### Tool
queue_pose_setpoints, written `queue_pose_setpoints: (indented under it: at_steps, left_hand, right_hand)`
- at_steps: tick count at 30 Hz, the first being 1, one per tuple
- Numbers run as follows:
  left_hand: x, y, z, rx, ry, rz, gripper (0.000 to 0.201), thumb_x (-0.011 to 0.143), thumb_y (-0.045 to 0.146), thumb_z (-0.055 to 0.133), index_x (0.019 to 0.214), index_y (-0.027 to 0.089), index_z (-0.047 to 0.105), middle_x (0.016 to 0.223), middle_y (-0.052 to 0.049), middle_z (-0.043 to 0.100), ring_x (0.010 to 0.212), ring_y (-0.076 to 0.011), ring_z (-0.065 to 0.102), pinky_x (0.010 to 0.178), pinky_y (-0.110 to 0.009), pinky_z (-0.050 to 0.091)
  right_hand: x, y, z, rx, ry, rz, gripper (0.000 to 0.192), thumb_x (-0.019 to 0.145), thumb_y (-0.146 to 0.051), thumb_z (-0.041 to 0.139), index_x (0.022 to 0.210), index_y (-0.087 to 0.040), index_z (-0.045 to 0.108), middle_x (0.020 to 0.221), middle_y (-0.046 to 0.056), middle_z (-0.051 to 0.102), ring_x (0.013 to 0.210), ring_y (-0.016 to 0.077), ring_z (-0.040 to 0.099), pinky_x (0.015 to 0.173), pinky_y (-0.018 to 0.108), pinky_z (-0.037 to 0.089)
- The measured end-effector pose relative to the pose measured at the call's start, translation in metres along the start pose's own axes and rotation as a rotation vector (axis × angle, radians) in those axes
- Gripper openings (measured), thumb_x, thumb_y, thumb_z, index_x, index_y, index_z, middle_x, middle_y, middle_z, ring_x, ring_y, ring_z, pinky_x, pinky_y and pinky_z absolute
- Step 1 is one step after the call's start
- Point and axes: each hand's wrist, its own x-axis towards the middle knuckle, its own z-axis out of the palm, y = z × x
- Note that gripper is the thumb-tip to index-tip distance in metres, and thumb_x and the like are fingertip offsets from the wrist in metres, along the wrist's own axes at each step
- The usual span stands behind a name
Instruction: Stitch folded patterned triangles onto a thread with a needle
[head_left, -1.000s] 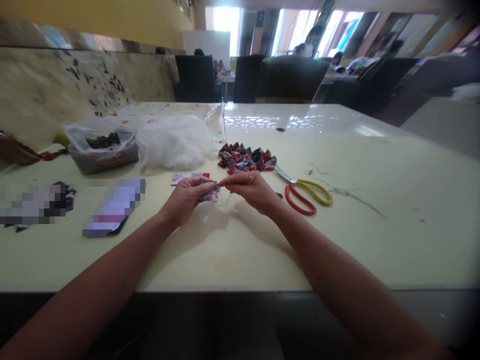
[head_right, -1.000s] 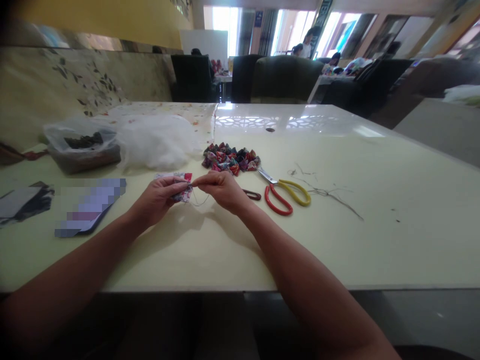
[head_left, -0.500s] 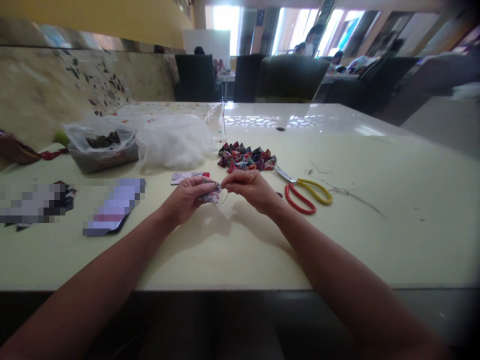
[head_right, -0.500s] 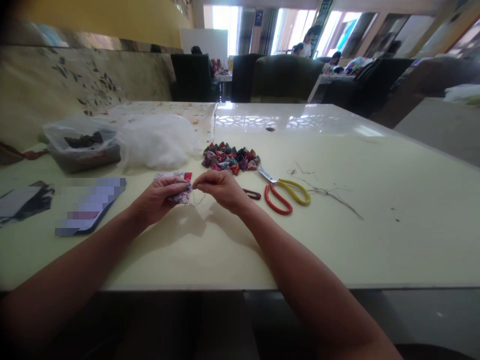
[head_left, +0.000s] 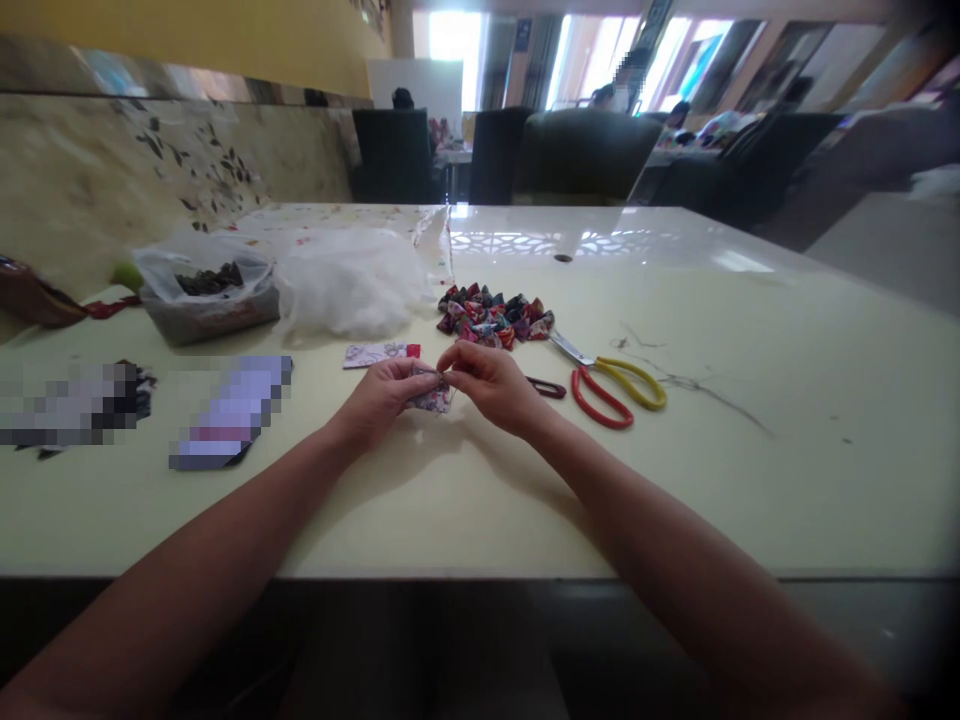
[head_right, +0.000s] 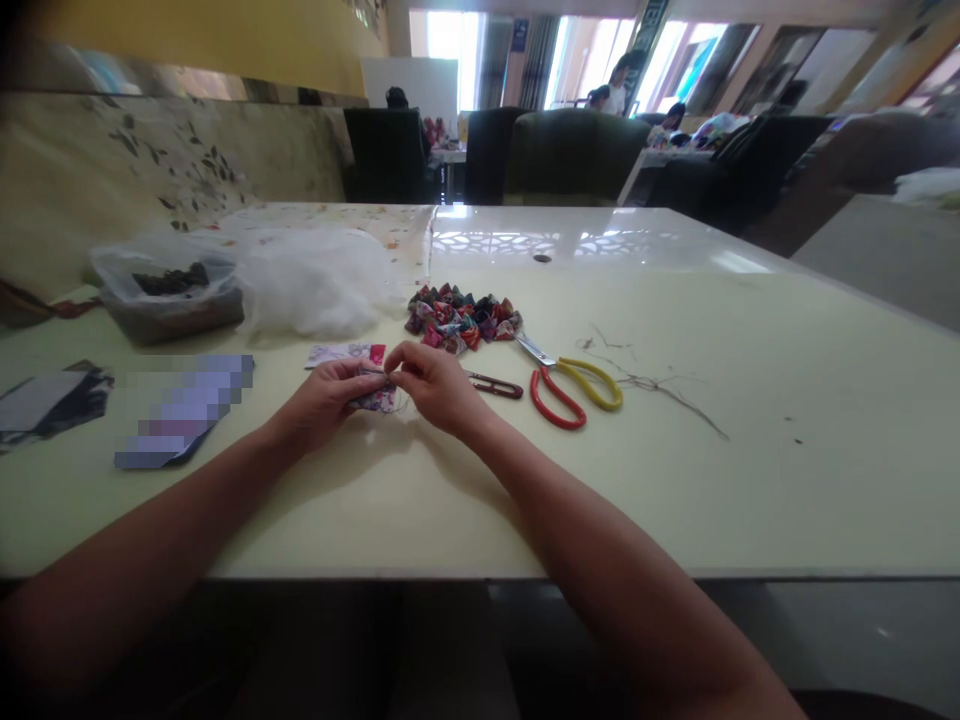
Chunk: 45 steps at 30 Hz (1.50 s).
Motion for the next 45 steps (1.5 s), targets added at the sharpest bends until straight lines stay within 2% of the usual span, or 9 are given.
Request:
queue_pose_setpoints:
  at_steps: [7,13,20,26,29,32,36,41,45]
  left_hand:
    - [0.001,-0.007,-0.002,0.108,0.001,0.049,0.031,0.065,0.041,0.095,0.078,0.016,0.082,0.075,-0.005,0.077,0.065,-0.0125,0.065,0.065,-0.024,0.05]
    - [-0.003,-0.003,0.002,0.336,0.039,0.174,0.028,0.068,0.041,0.09,0.075,0.015,0.078,0.072,-0.006,0.076,0.065,-0.0154,0.065,0.066,-0.027,0.049]
    - [-0.007,-0.005,0.009,0.499,0.082,0.223,0.027,0.075,0.042,0.081,0.072,0.016,0.074,0.07,-0.005,0.073,0.065,-0.0164,0.063,0.066,-0.028,0.047]
    - [-0.008,-0.006,0.01,0.552,0.067,0.237,0.031,0.079,0.045,0.079,0.076,0.014,0.076,0.073,-0.006,0.074,0.067,-0.0169,0.063,0.067,-0.028,0.047]
    - [-0.008,-0.006,0.011,0.554,0.057,0.245,0.028,0.079,0.043,0.077,0.075,0.015,0.075,0.073,-0.006,0.074,0.068,-0.0172,0.063,0.067,-0.028,0.046]
    - [-0.007,-0.007,0.013,0.575,0.059,0.256,0.022,0.075,0.036,0.077,0.068,0.015,0.073,0.07,-0.004,0.072,0.067,-0.0169,0.06,0.066,-0.028,0.045]
    - [-0.007,-0.011,0.013,0.58,0.101,0.208,0.021,0.069,0.03,0.077,0.059,0.016,0.067,0.06,-0.002,0.065,0.062,-0.0153,0.055,0.059,-0.027,0.04]
    - [-0.008,-0.009,0.013,0.308,0.068,0.099,0.027,0.07,0.04,0.084,0.076,0.016,0.077,0.067,-0.003,0.07,0.057,-0.0124,0.055,0.055,-0.025,0.042]
    - [-0.005,-0.008,0.01,0.225,0.124,0.059,0.029,0.066,0.04,0.089,0.079,0.016,0.08,0.071,-0.004,0.073,0.059,-0.0132,0.059,0.053,-0.025,0.045]
  right_hand:
    - [-0.003,-0.009,0.005,-0.12,-0.005,-0.042,0.002,0.089,-0.022,0.057,0.09,-0.022,0.054,0.081,0.0,0.061,0.077,0.0165,0.055,0.074,0.03,0.041]
    - [-0.002,-0.012,0.005,-0.355,-0.014,-0.04,0.011,0.092,-0.017,0.053,0.084,-0.023,0.049,0.082,0.002,0.062,0.077,0.0176,0.054,0.072,0.03,0.036]
    - [-0.002,-0.015,0.006,-0.603,-0.107,-0.063,0.013,0.098,-0.014,0.047,0.089,-0.021,0.053,0.094,0.008,0.064,0.085,0.0211,0.056,0.073,0.031,0.035]
    - [-0.002,-0.018,0.005,-0.661,-0.121,-0.065,0.013,0.098,-0.013,0.047,0.091,-0.019,0.056,0.102,0.011,0.063,0.09,0.0217,0.056,0.075,0.032,0.037]
    - [-0.001,-0.017,0.006,-0.692,-0.125,-0.124,0.013,0.093,-0.009,0.05,0.088,-0.02,0.055,0.099,0.01,0.062,0.089,0.022,0.054,0.075,0.033,0.037]
    - [-0.001,-0.019,0.013,-0.719,-0.088,-0.276,0.018,0.084,-0.003,0.051,0.085,-0.021,0.054,0.101,0.011,0.064,0.097,0.0248,0.053,0.082,0.037,0.038]
    - [-0.002,-0.025,0.021,-0.468,0.023,-0.352,0.018,0.09,-0.007,0.048,0.081,-0.023,0.048,0.095,0.009,0.064,0.096,0.0235,0.055,0.087,0.04,0.041]
    - [-0.002,-0.022,0.002,0.283,0.055,-0.069,0.015,0.101,-0.033,0.052,0.09,-0.027,0.043,0.068,-0.004,0.054,0.06,0.0145,0.05,0.059,0.031,0.044]
    - [0.003,-0.019,-0.022,0.51,0.159,0.013,0.027,0.095,-0.044,0.067,0.094,-0.029,0.045,0.062,-0.009,0.036,0.052,0.0109,0.038,0.054,0.028,0.048]
